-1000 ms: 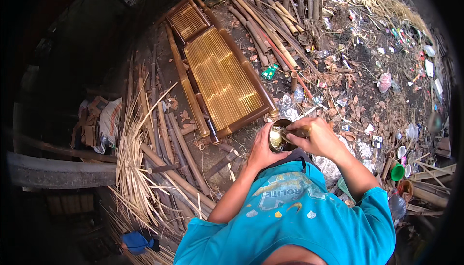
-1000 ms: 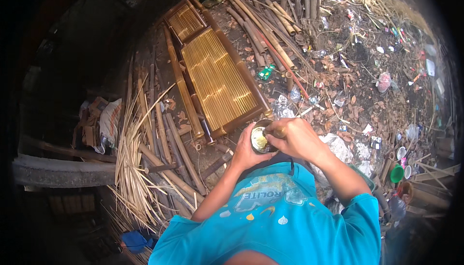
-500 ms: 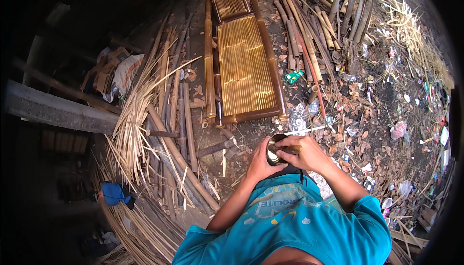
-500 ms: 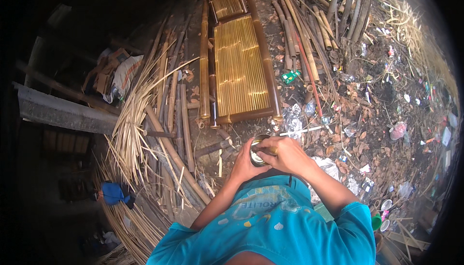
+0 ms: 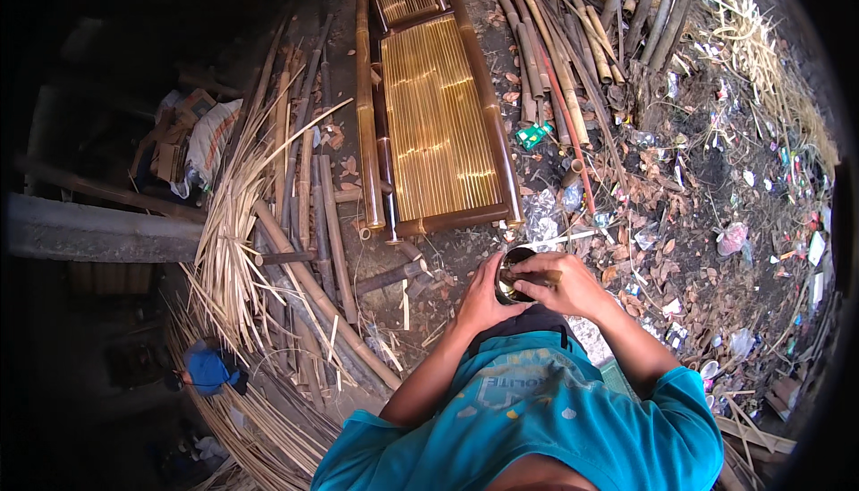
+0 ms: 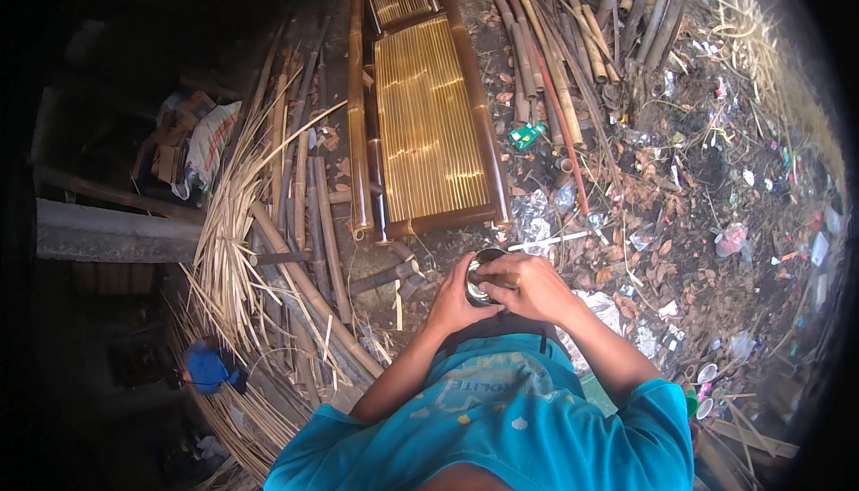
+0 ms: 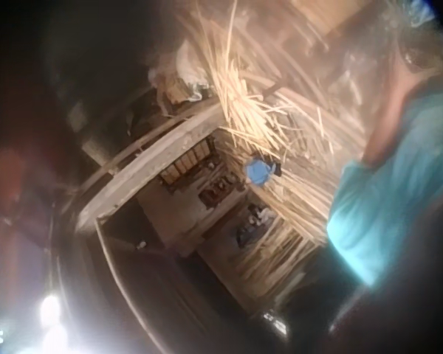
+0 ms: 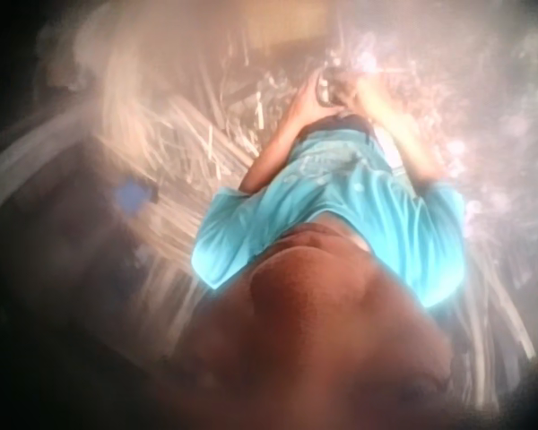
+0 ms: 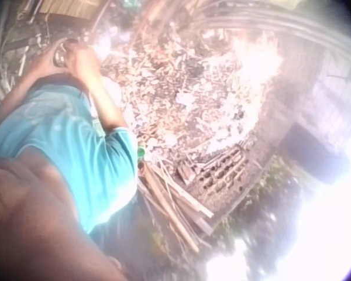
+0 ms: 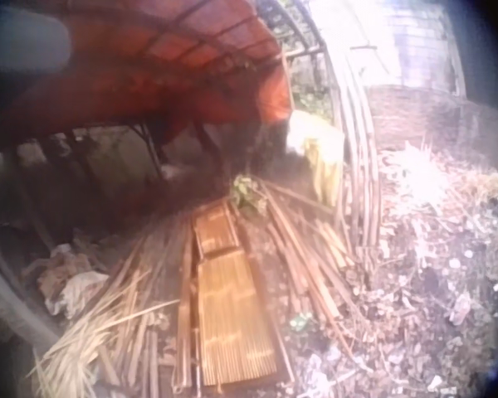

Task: The person paints a bamboo chair with a dark varnish using a brush. They dip the brush into a can and apply the finish to the legs, frame, and slatted seat of the chair.

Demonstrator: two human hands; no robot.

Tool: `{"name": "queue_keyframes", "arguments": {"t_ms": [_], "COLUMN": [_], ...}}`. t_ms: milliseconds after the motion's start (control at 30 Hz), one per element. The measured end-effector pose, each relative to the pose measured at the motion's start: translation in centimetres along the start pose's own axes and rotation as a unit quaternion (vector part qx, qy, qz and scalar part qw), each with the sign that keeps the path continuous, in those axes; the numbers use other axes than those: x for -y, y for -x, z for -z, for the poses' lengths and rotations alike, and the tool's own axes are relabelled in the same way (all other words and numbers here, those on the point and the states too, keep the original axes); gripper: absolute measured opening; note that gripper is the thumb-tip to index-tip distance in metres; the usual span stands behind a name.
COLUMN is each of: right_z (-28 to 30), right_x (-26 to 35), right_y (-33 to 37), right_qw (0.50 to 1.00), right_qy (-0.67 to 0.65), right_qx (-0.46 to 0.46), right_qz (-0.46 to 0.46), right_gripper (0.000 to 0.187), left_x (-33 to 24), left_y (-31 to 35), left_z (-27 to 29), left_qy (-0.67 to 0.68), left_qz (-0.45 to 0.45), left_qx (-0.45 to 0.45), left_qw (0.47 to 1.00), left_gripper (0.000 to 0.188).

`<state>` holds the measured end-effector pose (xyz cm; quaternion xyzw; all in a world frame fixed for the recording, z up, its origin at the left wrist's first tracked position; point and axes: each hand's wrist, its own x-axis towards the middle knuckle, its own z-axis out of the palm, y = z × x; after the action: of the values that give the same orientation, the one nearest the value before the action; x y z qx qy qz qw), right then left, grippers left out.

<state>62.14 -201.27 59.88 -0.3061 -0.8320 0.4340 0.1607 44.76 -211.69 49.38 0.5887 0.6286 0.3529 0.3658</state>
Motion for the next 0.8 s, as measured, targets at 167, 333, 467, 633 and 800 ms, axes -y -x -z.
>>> {"name": "queue_keyframes", "arguments": {"t_ms": [167, 333, 467, 633, 800], "right_z": [0.3, -0.9, -1.9, -3.6, -4.7], "right_x": [-1.1, -3.2, -4.5, -10.1, -13.9], "right_y": [-3.9, -6.9, -8.8, -9.1, -9.6], "right_qw": [1.0, 0.95, 0.924, 0.747, 0.583], "right_qy": [-0.011, -0.25, -0.309, -0.598, -0.757], "right_qx": [-0.005, -0.008, -0.04, -0.087, -0.072], "right_qz": [-0.016, -0.186, -0.223, -0.276, -0.286], "right_gripper": [0.029, 0.029, 0.028, 0.028, 0.038], "left_x": [1.7, 4.2, 5.9, 7.7, 9.9], "left_y": [-3.4, -5.1, -5.0, -5.6, -5.7], "left_z": [1.9, 3.6, 4.8, 5.0, 4.0], "left_qy": [0.034, 0.039, 0.118, 0.193, 0.237], "left_qz": [0.016, 0.032, 0.054, 0.034, 0.036], "left_qx": [0.001, -0.033, -0.093, -0.155, -0.216], "left_qw": [0.999, 0.998, 0.987, 0.968, 0.947], "left_gripper": [0.11, 0.113, 0.108, 0.099, 0.088]}}
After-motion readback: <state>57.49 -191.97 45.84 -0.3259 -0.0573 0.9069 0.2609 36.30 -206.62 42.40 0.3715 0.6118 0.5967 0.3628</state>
